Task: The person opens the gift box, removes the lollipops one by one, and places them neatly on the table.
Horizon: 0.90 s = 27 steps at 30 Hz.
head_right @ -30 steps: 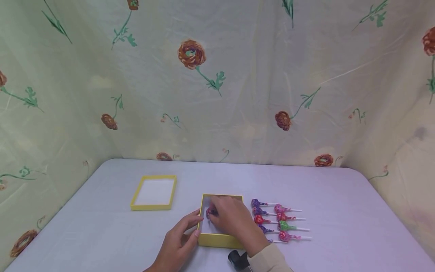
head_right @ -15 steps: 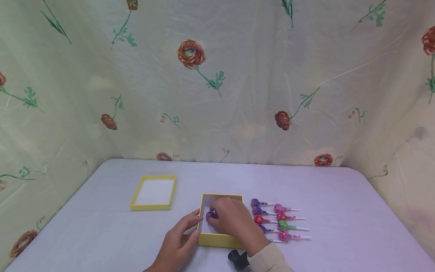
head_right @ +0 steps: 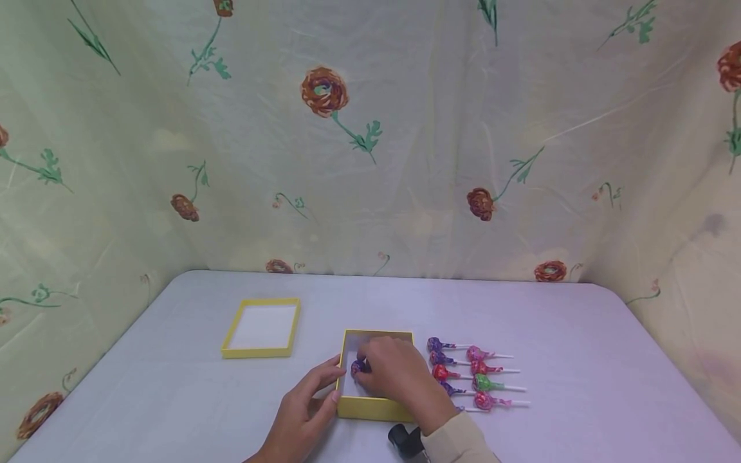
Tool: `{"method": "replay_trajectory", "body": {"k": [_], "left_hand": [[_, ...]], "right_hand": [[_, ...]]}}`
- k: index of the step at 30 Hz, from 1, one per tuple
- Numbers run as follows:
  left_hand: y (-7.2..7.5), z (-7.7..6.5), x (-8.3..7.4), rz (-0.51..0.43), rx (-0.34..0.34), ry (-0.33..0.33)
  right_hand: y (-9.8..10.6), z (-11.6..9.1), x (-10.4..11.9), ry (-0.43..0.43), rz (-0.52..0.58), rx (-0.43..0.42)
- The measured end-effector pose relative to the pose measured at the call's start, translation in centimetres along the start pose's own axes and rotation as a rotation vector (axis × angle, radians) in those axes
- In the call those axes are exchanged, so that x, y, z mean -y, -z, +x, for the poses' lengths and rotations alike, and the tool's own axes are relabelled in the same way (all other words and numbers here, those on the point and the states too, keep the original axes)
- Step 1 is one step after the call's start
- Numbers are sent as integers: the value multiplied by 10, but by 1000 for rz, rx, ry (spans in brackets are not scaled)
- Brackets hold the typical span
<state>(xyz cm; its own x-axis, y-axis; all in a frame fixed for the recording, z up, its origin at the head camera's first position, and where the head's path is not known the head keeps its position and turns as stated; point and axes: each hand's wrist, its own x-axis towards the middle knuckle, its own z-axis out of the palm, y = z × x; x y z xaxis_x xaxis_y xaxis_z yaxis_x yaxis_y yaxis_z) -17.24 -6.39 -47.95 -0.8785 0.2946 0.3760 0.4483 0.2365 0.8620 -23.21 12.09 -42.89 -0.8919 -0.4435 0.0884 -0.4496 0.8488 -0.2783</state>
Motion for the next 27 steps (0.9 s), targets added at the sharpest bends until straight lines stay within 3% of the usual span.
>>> {"method": "replay_trajectory", "body": {"k": [15,27], "left_hand": [[-4,-1,1,-2,-18,-61],[-4,-1,-4,1,-34,-35]], "right_hand": [[0,-3,-4,28,45,-62],[3,-3,-5,27,66,-61]]}}
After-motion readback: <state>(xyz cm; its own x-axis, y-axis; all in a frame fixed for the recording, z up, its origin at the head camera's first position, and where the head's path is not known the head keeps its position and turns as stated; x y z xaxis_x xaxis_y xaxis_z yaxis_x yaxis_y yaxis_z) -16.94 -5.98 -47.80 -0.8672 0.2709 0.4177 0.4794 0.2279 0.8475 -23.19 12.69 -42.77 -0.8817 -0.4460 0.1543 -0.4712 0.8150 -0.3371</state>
